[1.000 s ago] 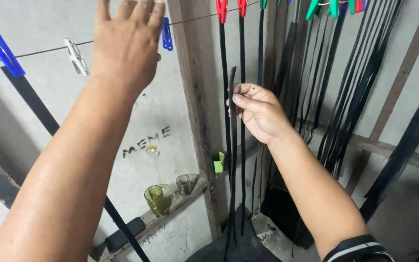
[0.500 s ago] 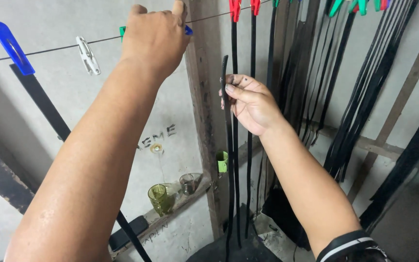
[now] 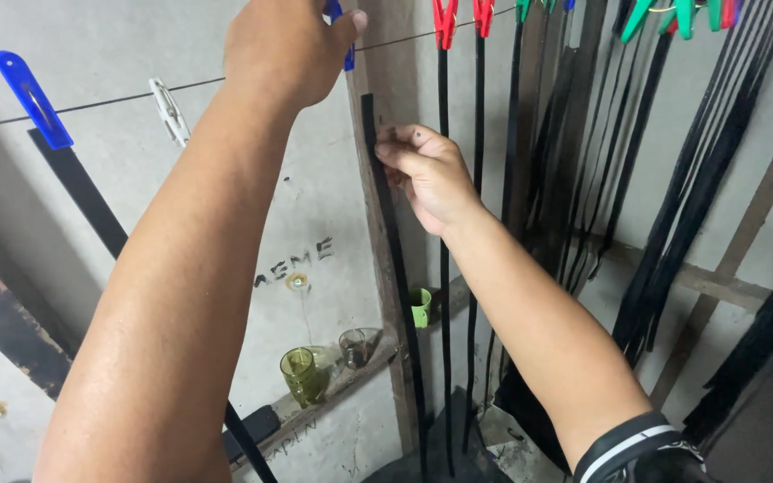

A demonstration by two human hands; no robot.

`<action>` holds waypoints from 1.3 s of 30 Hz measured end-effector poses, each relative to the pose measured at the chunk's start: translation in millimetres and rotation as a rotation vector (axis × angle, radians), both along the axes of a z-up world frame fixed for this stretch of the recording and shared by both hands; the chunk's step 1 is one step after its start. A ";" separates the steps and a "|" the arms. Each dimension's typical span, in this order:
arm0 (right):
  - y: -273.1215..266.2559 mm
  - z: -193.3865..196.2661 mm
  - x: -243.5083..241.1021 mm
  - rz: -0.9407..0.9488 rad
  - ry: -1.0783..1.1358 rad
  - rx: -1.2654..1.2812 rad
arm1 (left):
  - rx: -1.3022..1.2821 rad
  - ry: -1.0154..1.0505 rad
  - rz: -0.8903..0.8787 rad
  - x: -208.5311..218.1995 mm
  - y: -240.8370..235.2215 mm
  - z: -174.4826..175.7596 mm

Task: Dyeing long leather strips by pulling them through a manual applicator and hanging them on a rack to dry using clothespins.

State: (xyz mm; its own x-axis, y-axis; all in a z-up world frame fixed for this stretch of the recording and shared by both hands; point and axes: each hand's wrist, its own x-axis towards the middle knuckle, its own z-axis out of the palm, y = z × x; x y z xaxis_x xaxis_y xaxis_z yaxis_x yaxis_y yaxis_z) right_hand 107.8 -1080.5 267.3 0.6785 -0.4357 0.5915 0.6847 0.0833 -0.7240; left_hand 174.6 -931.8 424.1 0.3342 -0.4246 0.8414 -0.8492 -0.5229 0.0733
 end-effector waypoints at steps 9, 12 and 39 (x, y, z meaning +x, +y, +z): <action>8.0 16.9 21.0 -0.107 0.049 0.029 | 0.035 -0.004 0.100 16.2 -13.8 6.6; 6.8 21.4 26.2 -0.102 0.024 0.020 | 0.065 -0.024 0.118 14.5 -13.0 7.9; -0.8 -95.9 -7.3 -0.248 0.197 -0.354 | 0.069 0.019 0.166 12.4 -45.8 7.1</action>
